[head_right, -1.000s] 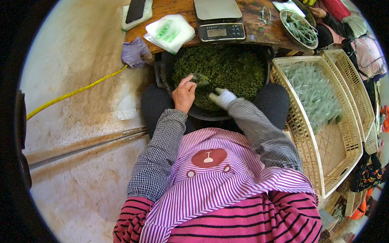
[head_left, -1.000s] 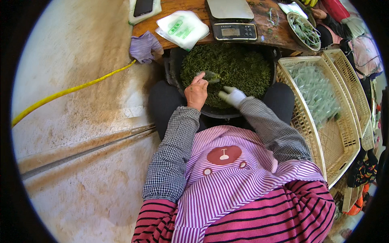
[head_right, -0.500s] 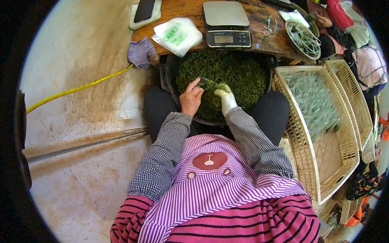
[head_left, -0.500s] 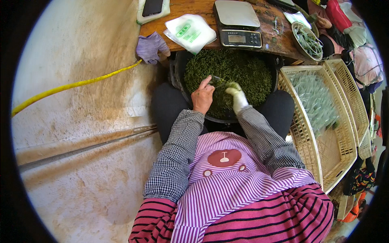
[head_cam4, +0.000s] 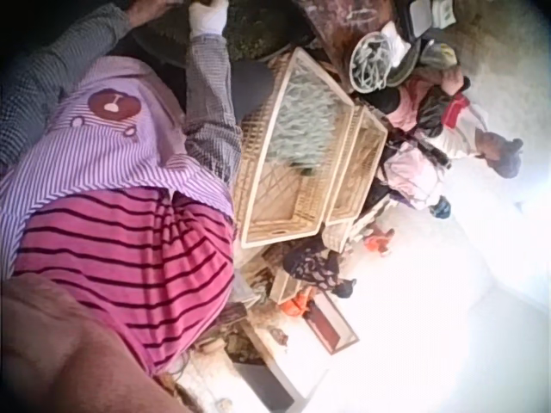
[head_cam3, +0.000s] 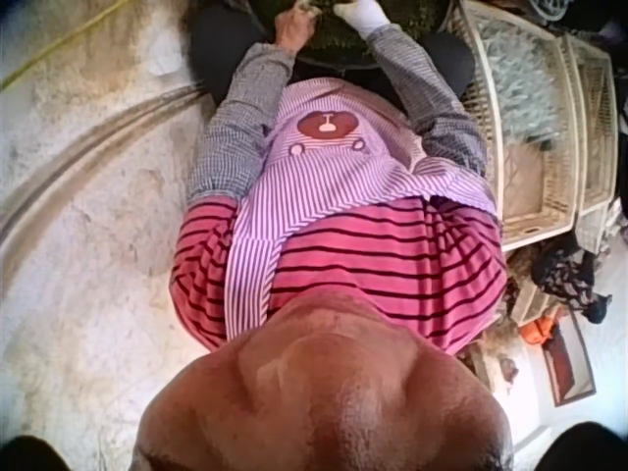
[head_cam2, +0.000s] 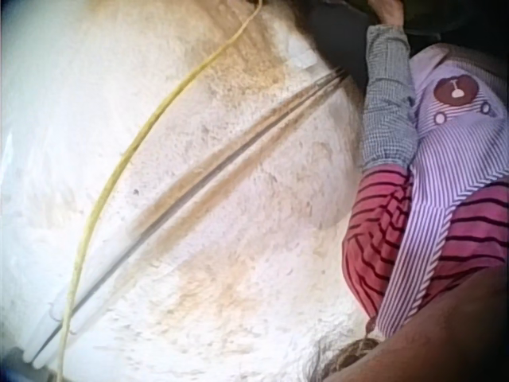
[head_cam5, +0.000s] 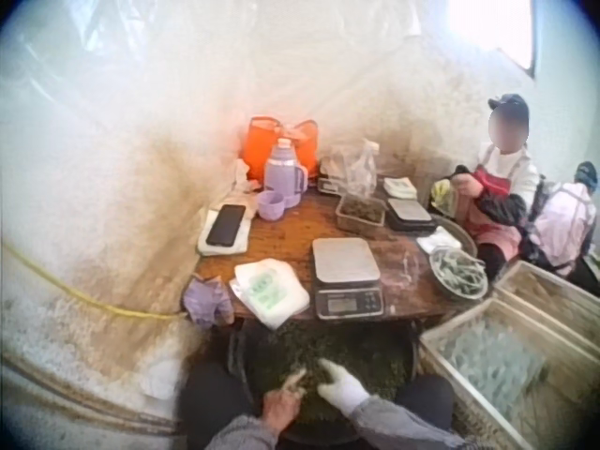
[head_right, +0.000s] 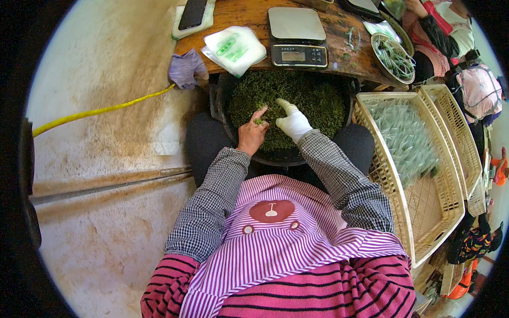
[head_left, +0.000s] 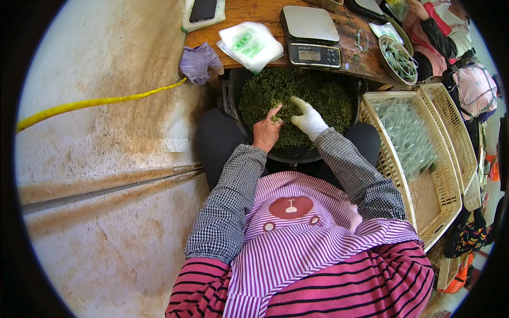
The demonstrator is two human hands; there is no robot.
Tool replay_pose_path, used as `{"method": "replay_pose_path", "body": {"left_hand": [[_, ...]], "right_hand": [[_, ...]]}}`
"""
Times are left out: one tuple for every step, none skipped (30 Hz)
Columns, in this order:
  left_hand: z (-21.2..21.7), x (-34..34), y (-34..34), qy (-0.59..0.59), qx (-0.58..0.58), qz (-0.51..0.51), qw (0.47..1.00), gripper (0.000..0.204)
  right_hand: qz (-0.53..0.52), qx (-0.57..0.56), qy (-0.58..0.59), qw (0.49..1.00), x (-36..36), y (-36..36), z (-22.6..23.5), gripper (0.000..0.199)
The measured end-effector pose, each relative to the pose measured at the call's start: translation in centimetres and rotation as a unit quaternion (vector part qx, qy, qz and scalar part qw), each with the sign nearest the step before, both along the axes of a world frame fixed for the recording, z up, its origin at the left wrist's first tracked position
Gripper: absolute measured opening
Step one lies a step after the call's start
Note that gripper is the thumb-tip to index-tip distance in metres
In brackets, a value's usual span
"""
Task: The person scoops green tea leaves from a large bowl, places them into small plastic bags, weighs each bag on a digital scale, and then places the sealed bags into a basket. The process is repeated continuously.
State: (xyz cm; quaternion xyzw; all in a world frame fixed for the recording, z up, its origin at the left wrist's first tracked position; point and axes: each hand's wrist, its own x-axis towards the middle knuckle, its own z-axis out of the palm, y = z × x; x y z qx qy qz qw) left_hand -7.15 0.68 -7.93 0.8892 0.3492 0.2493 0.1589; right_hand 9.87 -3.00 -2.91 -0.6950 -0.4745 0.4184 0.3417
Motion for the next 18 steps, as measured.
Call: {"method": "replay_pose_path", "body": {"left_hand": [[0.6, 0.0, 0.0, -0.025, 0.001, -0.018, 1.000, 0.019], [0.8, -0.1, -0.2, -0.025, -0.034, -0.004, 0.999, 0.021], [1.1, 0.0, -0.4, -0.024, -0.069, 0.009, 0.997, 0.024], [1.2, 0.1, -0.5, -0.024, -0.104, 0.023, 0.994, 0.027], [0.3, 0.1, -0.5, -0.035, -0.084, 0.009, 0.996, 0.023], [-0.8, 0.2, -0.4, -0.047, -0.064, -0.010, 0.997, 0.020], [-2.0, 0.3, -0.5, -0.058, -0.044, -0.028, 0.997, 0.017], [-0.4, 0.3, -0.9, -0.021, -0.026, -0.028, 0.999, 0.018], [-0.8, 0.2, -0.6, -0.021, -0.021, -0.016, 0.999, 0.016], [-1.3, 0.2, 0.0, -0.021, -0.017, -0.003, 1.000, 0.014], [-1.6, -0.2, 0.2, -0.018, -0.015, 0.011, 1.000, 0.012], [-0.5, -0.5, 0.5, -0.021, 0.025, -0.004, 0.999, 0.005], [-0.1, -0.5, 0.4, -0.007, 0.017, 0.008, 1.000, 0.004], [0.2, -0.4, 0.4, 0.006, 0.011, 0.017, 1.000, 0.004], [0.4, -0.3, 0.5, 0.019, 0.006, 0.028, 0.999, 0.003], [0.6, 0.1, 0.5, -0.018, 0.036, 0.032, 0.999, 0.001], [1.0, 0.6, 0.5, -0.047, 0.051, 0.030, 0.997, 0.001], [1.4, 0.5, 0.5, -0.071, 0.068, 0.038, 0.994, 0.001]], "right_hand": [[-0.003, -0.017, -0.029, 0.999, -0.1, -0.4, 0.2, 0.053], [0.037, 0.035, -0.171, 0.984, -0.5, -0.8, 1.5, 0.048], [0.076, 0.086, -0.309, 0.944, -0.8, -1.1, 2.2, 0.043], [0.134, 0.090, -0.419, 0.893, -1.2, -1.2, 1.6, 0.037], [0.183, 0.012, -0.467, 0.865, -2.2, -1.4, 2.5, 0.036], [0.192, -0.025, -0.481, 0.855, -2.2, -1.5, 1.1, 0.036], [0.201, -0.062, -0.493, 0.844, -2.1, -1.6, -0.3, 0.036], [0.182, -0.059, -0.487, 0.852, -2.3, -1.6, 0.1, 0.035], [0.101, 0.014, -0.401, 0.910, -2.1, -1.7, -0.1, 0.034], [0.018, 0.086, -0.307, 0.948, -1.4, -1.9, -0.3, 0.034], [-0.063, 0.154, -0.202, 0.965, -1.0, -2.3, -0.5, 0.033], [-0.122, 0.156, -0.230, 0.953, -0.7, -2.6, -0.8, 0.034], [-0.149, 0.054, -0.201, 0.967, -0.2, -2.9, -2.8, 0.039], [-0.102, -0.112, -0.125, 0.981, -0.3, -2.6, -3.4, 0.043], [-0.050, -0.273, -0.044, 0.960, -0.6, -2.3, -4.0, 0.049], [-0.006, -0.263, -0.089, 0.961, -1.4, -2.6, -7.3, 0.055], [0.033, -0.251, -0.133, 0.958, -2.1, -3.0, -10.8, 0.063], [0.072, -0.257, -0.157, 0.951, -3.8, -1.8, -10.4, 0.062]]}}
